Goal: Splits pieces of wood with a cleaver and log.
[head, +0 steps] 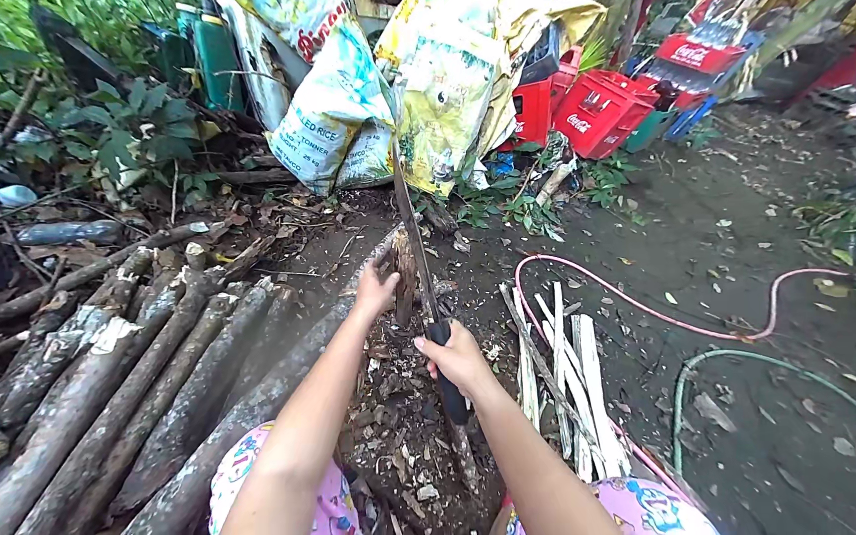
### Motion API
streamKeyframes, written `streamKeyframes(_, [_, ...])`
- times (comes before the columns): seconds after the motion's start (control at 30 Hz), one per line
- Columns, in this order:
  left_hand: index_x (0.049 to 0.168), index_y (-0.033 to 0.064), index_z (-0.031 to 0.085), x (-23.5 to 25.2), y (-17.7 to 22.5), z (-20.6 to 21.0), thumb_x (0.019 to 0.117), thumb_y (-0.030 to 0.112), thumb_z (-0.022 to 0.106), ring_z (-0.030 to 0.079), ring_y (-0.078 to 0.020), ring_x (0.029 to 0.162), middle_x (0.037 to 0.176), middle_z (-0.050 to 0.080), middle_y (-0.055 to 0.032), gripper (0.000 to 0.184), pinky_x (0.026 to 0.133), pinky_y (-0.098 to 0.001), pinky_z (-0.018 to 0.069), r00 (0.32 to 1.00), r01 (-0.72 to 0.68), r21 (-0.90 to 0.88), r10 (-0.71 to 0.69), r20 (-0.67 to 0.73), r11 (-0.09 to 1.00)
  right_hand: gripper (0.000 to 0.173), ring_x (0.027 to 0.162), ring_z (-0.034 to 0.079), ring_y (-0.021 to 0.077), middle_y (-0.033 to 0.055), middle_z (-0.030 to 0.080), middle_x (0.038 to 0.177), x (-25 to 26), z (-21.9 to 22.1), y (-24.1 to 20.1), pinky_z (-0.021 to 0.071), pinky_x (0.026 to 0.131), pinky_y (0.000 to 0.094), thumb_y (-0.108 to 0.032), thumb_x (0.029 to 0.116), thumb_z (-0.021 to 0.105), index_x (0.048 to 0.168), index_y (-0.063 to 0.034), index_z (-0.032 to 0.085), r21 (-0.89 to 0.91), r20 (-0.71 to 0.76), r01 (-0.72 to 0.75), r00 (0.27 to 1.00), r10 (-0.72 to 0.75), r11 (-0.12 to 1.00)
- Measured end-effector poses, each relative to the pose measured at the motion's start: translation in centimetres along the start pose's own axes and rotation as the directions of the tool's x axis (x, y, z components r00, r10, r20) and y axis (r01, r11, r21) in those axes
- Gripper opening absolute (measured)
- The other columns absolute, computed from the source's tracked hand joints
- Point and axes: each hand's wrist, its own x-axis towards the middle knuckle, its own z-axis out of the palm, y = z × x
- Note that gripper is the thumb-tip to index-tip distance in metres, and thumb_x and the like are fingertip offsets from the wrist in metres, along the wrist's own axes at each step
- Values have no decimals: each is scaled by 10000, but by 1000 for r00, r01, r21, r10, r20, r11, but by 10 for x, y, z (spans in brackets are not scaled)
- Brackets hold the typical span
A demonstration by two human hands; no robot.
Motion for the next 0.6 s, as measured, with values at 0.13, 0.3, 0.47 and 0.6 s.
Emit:
streamKeyframes(0.13, [1528,15,407,-67,40,-19,1147,396,237,574,-305,1265,1425,553,-213,565,1049,-457,459,944,206,-188,-145,296,960,379,769,631,168,132,606,961,21,6,-21,559,747,337,-228,1063,588,1294,61,507,-28,-17,84,996,-84,996])
streamKeyframes(0.3, [1602,61,148,-105,44,-9,1034,179,608,656,-153,863,1127,617,-148,741,806,-320,572,936,91,-191,-18,351,977,453,1172,632,304,240,635,1294,51,-9,-30,480,1040,483,-292,1132,400,1427,31,519,-177,285,231,943,-175,957])
streamKeyframes(0.47, [1537,35,272,-99,34,-6,1024,53,605,637,-118,735,1016,593,-125,612,716,-274,564,952,189,-102,-157,261,977,375,977,654,233,188,648,1199,106,-54,54,544,853,398,-215,1107,464,1395,8,554,-27,-11,134,991,-134,991])
streamKeyframes(0.6, [1507,30,331,-93,34,-13,1001,15,580,624,-107,681,963,587,-104,564,657,-252,554,953,238,-96,-213,217,967,549,1241,597,433,314,610,1323,121,-49,201,448,1070,589,-299,983,703,1361,76,569,-356,-123,-357,934,335,864])
